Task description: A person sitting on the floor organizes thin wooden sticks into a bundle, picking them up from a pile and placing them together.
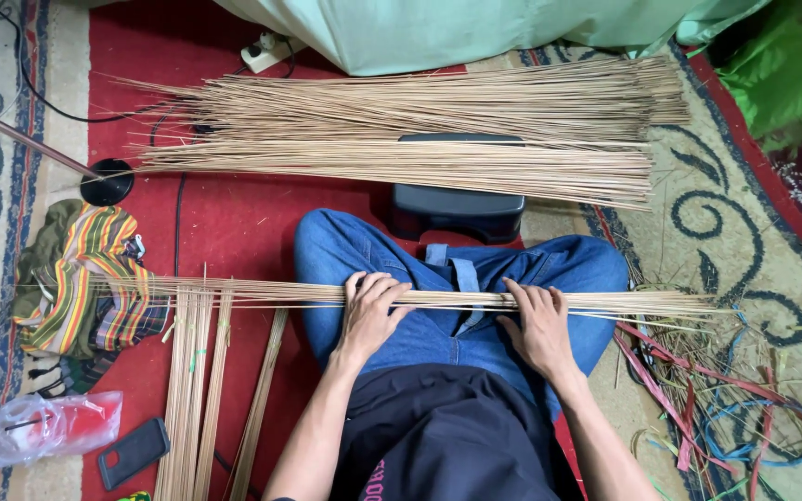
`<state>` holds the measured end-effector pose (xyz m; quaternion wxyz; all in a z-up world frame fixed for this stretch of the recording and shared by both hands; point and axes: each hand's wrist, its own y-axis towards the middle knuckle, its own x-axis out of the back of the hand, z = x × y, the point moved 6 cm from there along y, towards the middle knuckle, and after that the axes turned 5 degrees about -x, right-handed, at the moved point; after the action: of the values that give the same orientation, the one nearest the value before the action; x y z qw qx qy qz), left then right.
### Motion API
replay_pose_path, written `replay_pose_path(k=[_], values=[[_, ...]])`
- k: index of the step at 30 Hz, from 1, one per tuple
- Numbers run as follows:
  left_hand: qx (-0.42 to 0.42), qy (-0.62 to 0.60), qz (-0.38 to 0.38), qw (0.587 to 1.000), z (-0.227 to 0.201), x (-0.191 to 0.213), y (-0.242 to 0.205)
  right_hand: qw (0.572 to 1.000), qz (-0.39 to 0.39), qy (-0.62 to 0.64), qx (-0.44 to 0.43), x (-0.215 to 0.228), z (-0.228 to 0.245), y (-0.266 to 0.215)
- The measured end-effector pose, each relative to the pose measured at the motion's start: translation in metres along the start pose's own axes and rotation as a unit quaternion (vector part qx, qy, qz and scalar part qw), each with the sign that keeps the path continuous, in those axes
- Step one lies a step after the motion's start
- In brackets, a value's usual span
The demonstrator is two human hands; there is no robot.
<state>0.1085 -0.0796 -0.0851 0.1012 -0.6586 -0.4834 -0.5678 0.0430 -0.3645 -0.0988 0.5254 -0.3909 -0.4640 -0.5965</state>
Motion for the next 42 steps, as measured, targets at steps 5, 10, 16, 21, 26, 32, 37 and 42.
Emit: replay_pose_path(k=[5,10,16,21,26,32,37,42], values=[[0.011,-0.051,-0.006,0.999,0.018,-0.001,0.004,0.999,-0.029,-0.025,-0.006,-0.014,-0.006,0.002],[0.006,-0.098,0.017,0.995,0.004,0.026,0.016,0.999,0.011,0.009,-0.034,0.003,-0.003,0.008],[0.030,-0.079,0.069,0.994,-0.001,0.033,0.048,0.995,0.018,0.091,-0.029,0.030,0.008,0.050],[0.060,-0.019,0.146,0.987,0.045,-0.003,0.096,0.998,0.004,0.055,-0.001,0.009,0.006,0.119],[0.070,0.032,0.145,0.986,0.079,-0.035,0.127,0.999,-0.050,0.008,0.007,-0.013,0.002,0.166],[0.097,0.055,0.135,0.985,0.084,-0.038,0.134,0.990,-0.131,-0.058,-0.002,-0.027,0.001,0.182],[0.127,0.045,0.138,0.981,0.089,-0.041,0.126,0.986,-0.155,-0.068,0.006,-0.029,0.004,0.174],[0.112,0.094,0.096,0.985,0.088,-0.042,0.124,0.988,-0.145,-0.043,-0.024,-0.036,-0.005,0.175]])
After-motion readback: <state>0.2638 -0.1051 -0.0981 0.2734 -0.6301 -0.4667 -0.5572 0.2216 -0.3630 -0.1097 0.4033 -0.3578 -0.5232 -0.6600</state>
